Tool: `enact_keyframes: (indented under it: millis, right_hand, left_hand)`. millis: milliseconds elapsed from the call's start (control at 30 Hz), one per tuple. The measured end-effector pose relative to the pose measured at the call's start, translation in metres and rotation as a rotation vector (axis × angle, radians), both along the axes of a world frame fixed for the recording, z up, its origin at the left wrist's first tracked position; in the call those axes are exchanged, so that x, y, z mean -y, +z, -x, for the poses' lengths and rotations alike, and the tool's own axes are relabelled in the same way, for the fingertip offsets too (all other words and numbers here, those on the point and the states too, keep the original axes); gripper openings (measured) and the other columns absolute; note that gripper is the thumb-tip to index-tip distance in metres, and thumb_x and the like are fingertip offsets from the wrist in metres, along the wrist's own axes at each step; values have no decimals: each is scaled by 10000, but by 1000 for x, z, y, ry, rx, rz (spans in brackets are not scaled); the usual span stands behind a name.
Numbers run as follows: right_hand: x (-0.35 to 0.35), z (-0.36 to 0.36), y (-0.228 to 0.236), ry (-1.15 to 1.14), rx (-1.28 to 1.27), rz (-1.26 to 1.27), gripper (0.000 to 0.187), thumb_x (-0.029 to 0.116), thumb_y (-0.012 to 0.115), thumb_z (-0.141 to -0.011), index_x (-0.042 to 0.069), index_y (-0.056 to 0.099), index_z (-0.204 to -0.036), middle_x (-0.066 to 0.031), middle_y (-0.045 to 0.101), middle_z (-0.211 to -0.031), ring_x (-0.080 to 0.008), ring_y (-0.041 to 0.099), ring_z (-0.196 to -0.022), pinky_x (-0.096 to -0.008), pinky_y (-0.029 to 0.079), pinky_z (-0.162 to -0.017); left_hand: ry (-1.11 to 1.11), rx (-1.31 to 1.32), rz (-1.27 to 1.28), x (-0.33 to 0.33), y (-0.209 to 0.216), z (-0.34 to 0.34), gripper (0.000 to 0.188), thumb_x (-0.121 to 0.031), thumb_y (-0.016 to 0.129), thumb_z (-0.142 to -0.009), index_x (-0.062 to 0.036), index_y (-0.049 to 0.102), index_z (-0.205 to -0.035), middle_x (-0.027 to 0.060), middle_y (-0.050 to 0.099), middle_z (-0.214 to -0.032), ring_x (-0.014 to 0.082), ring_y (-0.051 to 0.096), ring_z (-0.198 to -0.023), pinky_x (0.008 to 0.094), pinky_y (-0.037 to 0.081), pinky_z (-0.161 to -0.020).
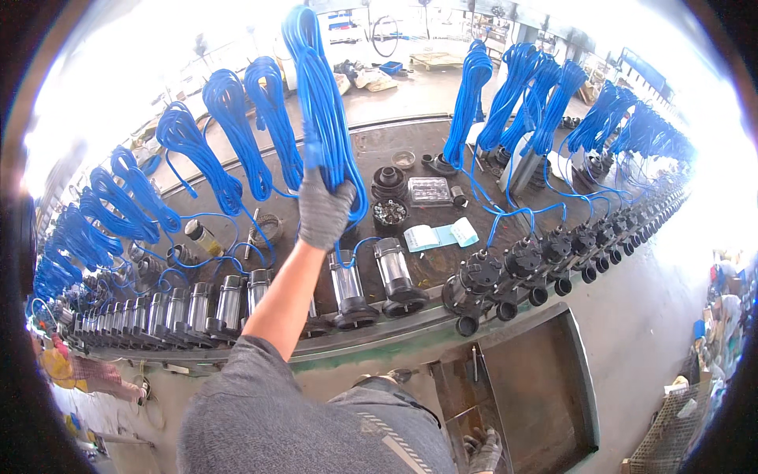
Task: The person tests water pump units by submerging each into a water tank, places the tested pumps onto an assembly table, and removes their gloves.
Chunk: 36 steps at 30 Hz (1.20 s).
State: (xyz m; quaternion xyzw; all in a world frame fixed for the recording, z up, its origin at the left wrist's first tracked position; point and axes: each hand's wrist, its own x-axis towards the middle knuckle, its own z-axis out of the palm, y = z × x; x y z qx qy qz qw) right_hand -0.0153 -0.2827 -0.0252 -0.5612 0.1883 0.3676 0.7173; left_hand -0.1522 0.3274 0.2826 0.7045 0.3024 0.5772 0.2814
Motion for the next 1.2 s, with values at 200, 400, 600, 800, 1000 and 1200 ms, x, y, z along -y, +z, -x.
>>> enact_keyframes:
  millis: [200,400,600,800,1000,1200]
  right_hand:
    - [2,3,-1,1,6,126,384,385,637,-1014,165,558,-1320,-136,715,-1062,-300,698,-697,-359,548,-538]
    - [-1,12,6,12,30,190,424,447,646,-1010,163,578,-1318,-135,720,-1056,-295,693,-686,-352,528,-524]
    - [-28,29,87,-41,263,-65,479,435,671,-1021,49,596,-1295,-153,729,-1111,-276,732,-836,-423,606,-695]
    - [-78,47,199,-47,579,-525,558,463,658,-1045,53,576,-1414,-162,656,-1380,-296,688,-1198,-450,575,-1010]
    - [-50,79,227,-58,739,-457,561,442,655,-1053,27,583,-1424,-146,607,-1468,-256,618,-1319,-429,522,-1088]
    - [2,131,191,-144,827,-399,532,376,646,-1067,15,576,-1450,-119,605,-1454,-232,551,-1362,-394,424,-1170]
  left_hand:
    - [-59,-50,18,-34,-13,-1,789,38,705,-827,-4,405,-1556,138,699,-1149,230,690,-988,362,572,-897]
    - [292,-237,-106,-54,-69,-5,814,-109,698,-848,35,351,-1570,331,627,-1298,467,644,-1159,502,512,-1020]
    - [137,-157,-84,28,-87,-1,631,-91,715,-892,29,502,-1474,253,618,-1218,407,593,-1188,503,471,-1049]
    - [-1332,-492,675,256,-121,-46,489,-447,680,-1046,-15,683,-1275,44,726,-1009,157,657,-890,330,539,-866]
    - [-1696,-517,933,363,-125,-54,546,-499,631,-1058,-7,682,-1290,39,729,-1011,134,662,-904,328,549,-844]
    - [-1488,-681,926,414,-145,-24,541,-575,632,-1032,-43,708,-1097,34,682,-875,155,633,-767,341,540,-722]
